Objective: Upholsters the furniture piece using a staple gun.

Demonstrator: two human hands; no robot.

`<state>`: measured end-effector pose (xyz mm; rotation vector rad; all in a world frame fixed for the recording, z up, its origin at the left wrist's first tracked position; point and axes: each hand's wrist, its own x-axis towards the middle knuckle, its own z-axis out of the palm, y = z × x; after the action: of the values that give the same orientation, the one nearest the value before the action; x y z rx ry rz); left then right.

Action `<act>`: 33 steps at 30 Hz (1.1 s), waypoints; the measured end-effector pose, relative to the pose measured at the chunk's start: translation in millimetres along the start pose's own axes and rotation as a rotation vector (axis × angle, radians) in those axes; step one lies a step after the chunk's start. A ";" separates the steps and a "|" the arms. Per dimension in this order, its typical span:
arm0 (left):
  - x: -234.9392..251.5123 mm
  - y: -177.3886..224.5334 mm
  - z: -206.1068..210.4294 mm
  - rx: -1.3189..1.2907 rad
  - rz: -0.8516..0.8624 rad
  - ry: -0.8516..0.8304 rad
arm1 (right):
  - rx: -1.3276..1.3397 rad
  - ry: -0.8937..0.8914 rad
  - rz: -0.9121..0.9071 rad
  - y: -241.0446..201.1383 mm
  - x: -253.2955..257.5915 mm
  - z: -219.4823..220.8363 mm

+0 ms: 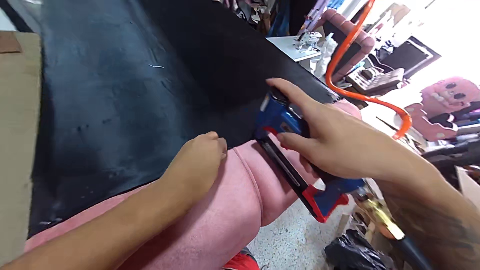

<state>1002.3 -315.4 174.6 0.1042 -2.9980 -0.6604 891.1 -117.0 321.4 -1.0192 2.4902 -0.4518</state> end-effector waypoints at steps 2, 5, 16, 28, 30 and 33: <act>-16.9 -15.6 -5.5 -0.048 -0.097 0.034 | 0.044 0.044 -0.006 13.7 -15.2 -0.5; -28.6 -15.2 -10.4 0.044 -0.258 0.018 | 0.100 0.061 -0.066 28.8 -21.3 3.6; -22.1 -7.1 -10.3 0.210 -0.227 -0.115 | 0.037 -0.126 -0.138 -13.3 35.9 28.7; -20.7 -15.4 -19.3 0.158 -0.058 -0.110 | -0.208 -0.170 -0.051 -71.5 35.3 45.3; -21.6 -16.5 -22.0 0.154 -0.072 -0.124 | -0.121 -0.170 -0.020 -81.4 34.8 48.6; -25.8 -13.8 -20.2 0.127 -0.057 -0.131 | -0.158 -0.172 0.011 -90.1 31.7 57.7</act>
<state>1030.4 -334.2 185.6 0.1603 -3.1730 -0.4998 951.4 -209.1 303.3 -1.0553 2.4054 -0.1581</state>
